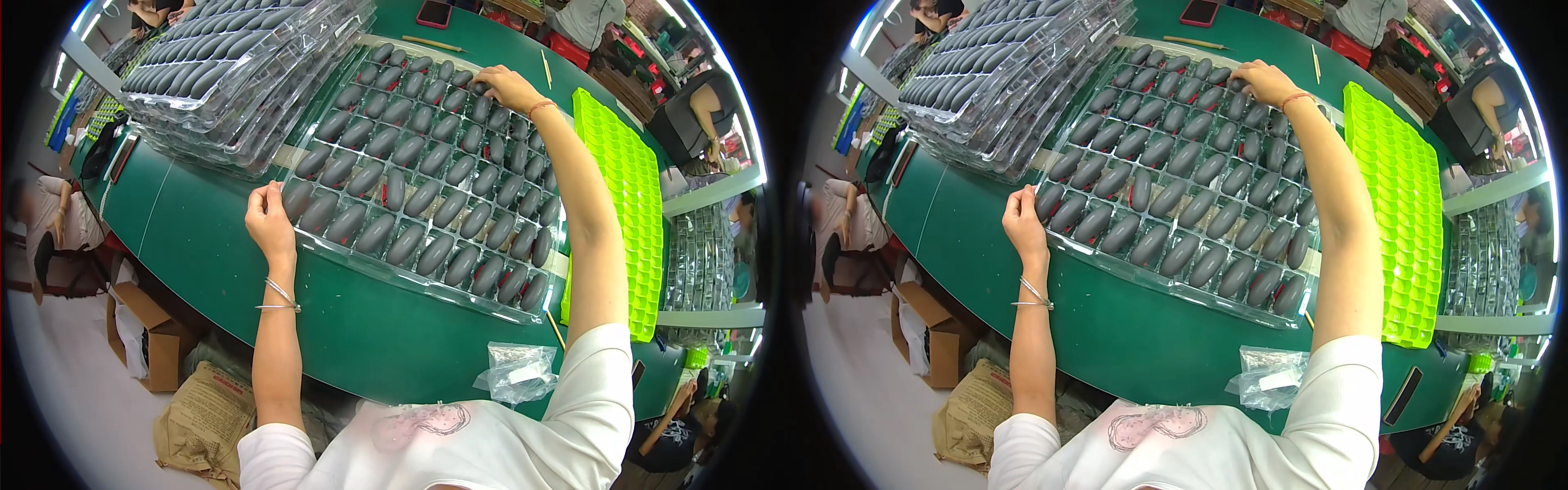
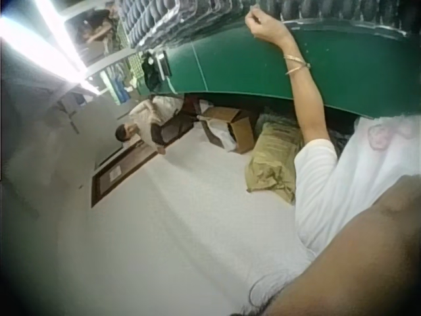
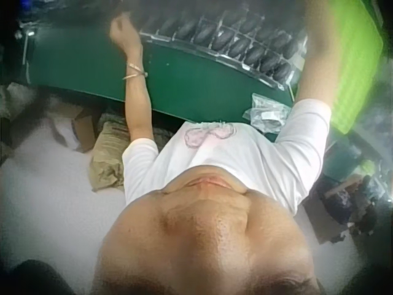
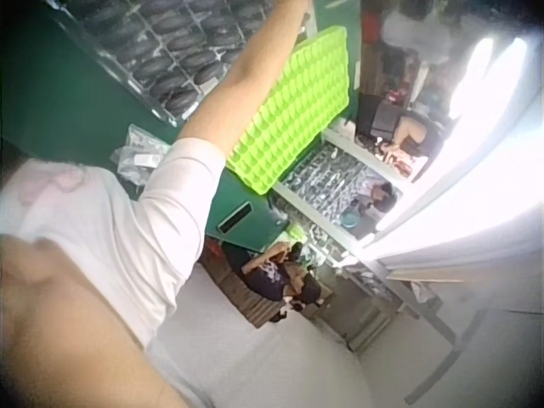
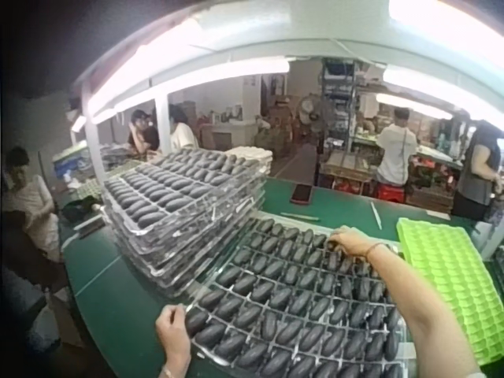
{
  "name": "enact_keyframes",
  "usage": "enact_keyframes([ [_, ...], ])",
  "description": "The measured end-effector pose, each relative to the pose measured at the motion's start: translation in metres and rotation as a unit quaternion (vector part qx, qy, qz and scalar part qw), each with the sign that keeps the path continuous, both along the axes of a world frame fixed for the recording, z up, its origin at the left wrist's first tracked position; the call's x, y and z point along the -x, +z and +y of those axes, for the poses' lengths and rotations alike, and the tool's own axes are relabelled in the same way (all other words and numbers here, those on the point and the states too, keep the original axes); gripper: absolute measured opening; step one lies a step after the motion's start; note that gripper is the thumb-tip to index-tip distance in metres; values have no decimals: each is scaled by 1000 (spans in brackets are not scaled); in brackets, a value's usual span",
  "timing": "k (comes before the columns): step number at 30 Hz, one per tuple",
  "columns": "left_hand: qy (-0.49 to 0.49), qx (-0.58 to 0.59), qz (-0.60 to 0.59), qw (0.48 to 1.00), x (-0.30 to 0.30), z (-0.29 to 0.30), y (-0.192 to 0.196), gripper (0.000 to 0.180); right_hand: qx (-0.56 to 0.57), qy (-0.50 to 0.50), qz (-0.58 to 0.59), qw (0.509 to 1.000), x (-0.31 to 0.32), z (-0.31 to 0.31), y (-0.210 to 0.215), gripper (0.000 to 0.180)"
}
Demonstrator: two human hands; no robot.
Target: The person assembles small grey electronic devices at a factory workstation. They insert a battery into the device casing, use a wooden stick to adjust internal components, and then use a screwdriver to tighten a screw. The person places the finished units into a clear plastic tray.
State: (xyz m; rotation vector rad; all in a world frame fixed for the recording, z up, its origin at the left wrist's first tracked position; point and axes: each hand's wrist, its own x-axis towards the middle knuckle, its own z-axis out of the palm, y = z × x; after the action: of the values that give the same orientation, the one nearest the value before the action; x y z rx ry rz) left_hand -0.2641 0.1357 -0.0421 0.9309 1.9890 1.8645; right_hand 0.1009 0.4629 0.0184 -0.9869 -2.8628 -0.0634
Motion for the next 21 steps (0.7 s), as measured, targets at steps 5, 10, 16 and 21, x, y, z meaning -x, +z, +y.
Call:
enact_keyframes([
  [5,2,18,6,1000,1,-3,2,23,59,-24,38,997,4,-3,-1,41],
  [10,2,11,7,1000,0,-1,0,21,123,-74,124,982,14,16,6,32],
  [16,6,11,7,1000,4,-6,-1,22,-5,-168,154,974,76,54,-7,36],
  [21,-33,23,-91,995,-2,-5,12,21,10,-107,77,991,110,143,-49,40],
])
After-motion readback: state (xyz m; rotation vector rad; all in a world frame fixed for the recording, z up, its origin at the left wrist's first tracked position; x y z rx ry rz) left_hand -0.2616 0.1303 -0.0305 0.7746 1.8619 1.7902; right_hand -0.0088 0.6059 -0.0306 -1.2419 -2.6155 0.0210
